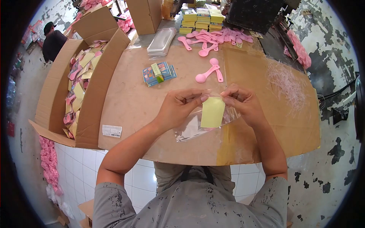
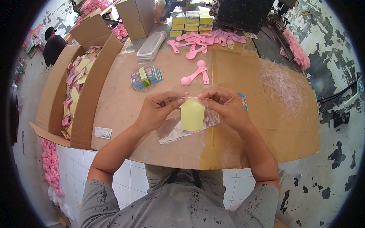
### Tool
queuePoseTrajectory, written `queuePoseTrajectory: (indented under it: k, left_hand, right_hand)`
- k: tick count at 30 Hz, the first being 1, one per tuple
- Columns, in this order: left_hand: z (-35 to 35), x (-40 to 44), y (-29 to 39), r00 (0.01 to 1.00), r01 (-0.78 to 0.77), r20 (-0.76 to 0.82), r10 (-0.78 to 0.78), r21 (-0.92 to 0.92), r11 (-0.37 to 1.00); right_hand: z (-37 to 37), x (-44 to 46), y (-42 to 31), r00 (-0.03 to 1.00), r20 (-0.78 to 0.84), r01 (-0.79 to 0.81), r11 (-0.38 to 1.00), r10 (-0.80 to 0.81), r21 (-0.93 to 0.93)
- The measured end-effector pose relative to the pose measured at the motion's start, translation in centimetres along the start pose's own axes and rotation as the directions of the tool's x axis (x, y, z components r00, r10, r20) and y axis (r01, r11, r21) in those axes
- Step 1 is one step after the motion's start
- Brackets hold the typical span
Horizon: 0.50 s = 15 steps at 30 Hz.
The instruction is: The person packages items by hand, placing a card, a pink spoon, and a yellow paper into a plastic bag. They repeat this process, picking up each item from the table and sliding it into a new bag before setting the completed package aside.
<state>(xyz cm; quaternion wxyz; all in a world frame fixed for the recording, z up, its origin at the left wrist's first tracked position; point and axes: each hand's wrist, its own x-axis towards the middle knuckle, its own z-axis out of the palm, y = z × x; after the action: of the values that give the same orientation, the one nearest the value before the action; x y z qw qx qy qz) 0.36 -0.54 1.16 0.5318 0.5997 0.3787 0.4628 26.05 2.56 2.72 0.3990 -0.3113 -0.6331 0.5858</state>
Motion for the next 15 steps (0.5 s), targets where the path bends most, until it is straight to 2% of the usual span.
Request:
queuePoseTrajectory:
  k: [3, 5, 8, 11, 15]
  left_hand:
    - [-0.26, -0.04, 0.16, 0.998, -0.049, 0.042, 0.048, 0.02, 0.999]
    - [-0.24, -0.03, 0.13, 0.993, -0.097, 0.064, 0.097, -0.003, 0.995]
    - [-0.62, -0.13, 0.42, 0.997, -0.027, 0.068, 0.031, -0.061, 0.998]
    - [-0.49, 0.13, 0.08, 0.996, 0.07, 0.062, -0.058, -0.222, 0.973]
    - [-0.67, 0.28, -0.23, 0.994, 0.086, 0.079, -0.08, -0.074, 0.994]
  right_hand:
    - [-0.25, -0.05, 0.68, 0.999, -0.016, 0.051, 0.999, -0.051, 0.017]
    - [-0.72, -0.13, 0.54, 1.0, -0.013, 0.002, 0.999, -0.002, -0.036]
    - [-0.98, -0.28, 0.14, 1.0, -0.018, -0.025, 0.998, 0.024, -0.065]
    - [-0.68, -0.4, 0.29, 0.998, -0.015, -0.056, 0.998, 0.056, -0.015]
    - [-0.53, -0.4, 0.37, 0.996, -0.025, -0.088, 0.996, 0.088, -0.007]
